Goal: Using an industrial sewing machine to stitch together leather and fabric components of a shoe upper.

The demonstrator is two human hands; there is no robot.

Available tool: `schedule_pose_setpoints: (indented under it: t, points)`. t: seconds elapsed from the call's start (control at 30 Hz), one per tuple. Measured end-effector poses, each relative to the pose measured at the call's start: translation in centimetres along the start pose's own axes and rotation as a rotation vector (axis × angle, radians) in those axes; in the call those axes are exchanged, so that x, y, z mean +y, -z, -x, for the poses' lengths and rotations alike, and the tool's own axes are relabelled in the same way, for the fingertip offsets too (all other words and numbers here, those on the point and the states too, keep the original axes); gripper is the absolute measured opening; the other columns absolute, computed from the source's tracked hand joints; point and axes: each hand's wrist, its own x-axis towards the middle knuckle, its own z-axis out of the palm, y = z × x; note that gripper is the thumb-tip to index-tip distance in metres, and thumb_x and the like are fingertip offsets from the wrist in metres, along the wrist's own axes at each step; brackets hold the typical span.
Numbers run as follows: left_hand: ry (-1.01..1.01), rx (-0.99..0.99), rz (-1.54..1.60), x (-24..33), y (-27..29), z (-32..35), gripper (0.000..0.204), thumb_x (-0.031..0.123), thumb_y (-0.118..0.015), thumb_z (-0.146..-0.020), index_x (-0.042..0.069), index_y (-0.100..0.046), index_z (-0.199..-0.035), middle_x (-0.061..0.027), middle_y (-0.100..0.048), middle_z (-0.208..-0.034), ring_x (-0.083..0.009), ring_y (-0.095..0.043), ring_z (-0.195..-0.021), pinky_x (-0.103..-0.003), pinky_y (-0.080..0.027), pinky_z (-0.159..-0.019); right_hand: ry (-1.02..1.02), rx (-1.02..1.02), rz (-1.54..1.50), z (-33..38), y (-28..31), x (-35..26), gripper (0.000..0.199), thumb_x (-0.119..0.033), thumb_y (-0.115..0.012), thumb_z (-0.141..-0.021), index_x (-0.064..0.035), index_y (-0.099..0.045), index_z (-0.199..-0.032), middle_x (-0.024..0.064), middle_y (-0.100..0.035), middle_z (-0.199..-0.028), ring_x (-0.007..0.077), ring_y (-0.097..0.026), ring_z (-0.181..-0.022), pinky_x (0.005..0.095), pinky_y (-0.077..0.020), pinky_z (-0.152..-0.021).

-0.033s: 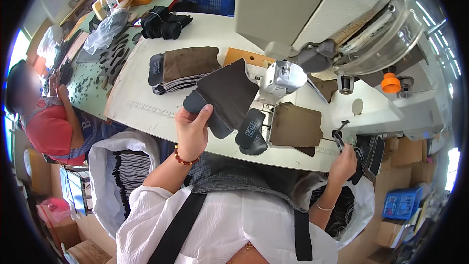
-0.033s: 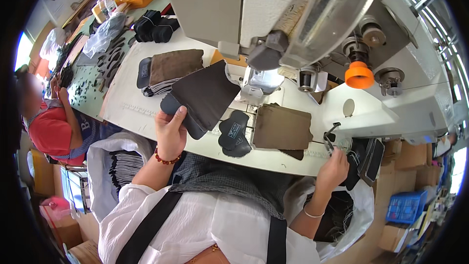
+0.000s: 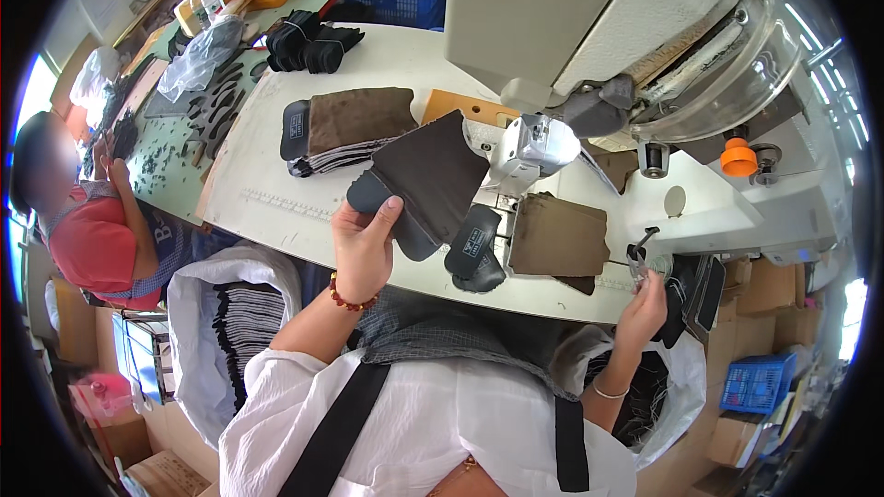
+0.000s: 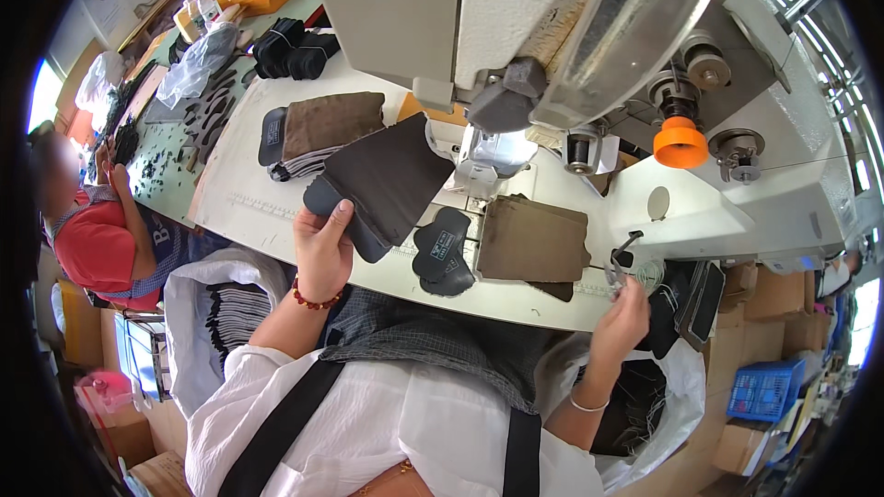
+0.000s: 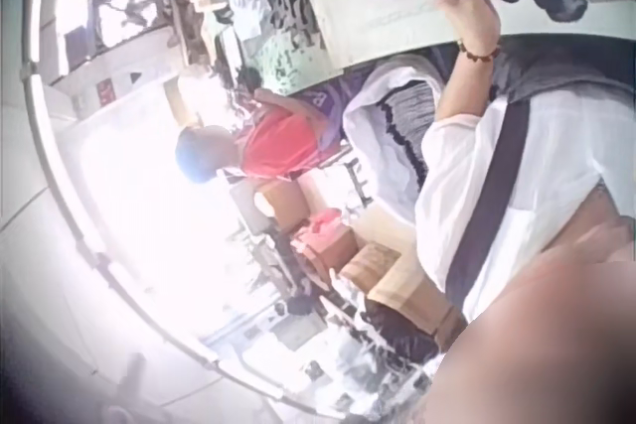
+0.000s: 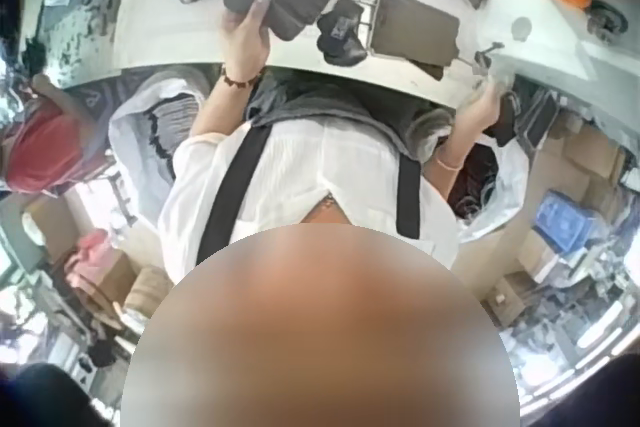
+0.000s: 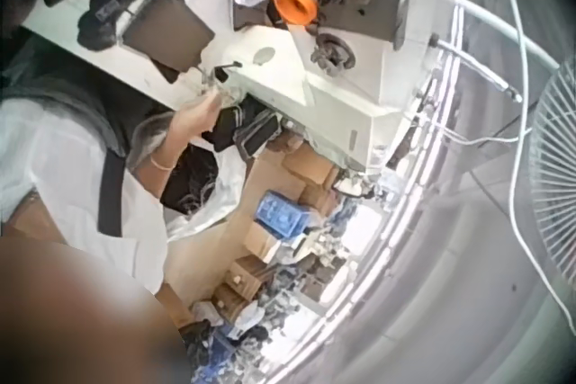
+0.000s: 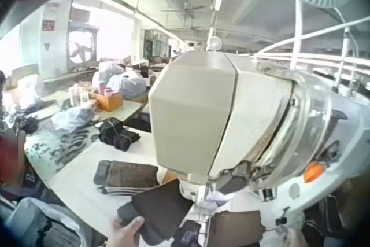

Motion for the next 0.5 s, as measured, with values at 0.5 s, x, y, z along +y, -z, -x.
schedule_pose_setpoints:
  t: [0.5]
  points:
    - [0.018, -0.040, 0.001, 0.6, 0.4, 1.0, 0.022, -0.002, -0.062, -0.104, -0.001, -0.065, -0.125, -0.0097, -0.073, -0.120, -0.0176, -0.070, -0.106, -0.035, -0.057, -0.097, 0.552, -0.372, -0.736, -2.1, -3.6, -22.0, 0.035, -0.018, -0.088, -0.083, -0.0052, -0.064, -0.106, 0.0075, -0.064, -0.095, 0.0221, -0.067, -0.070, 0.0329, -0.0548, -0.057]
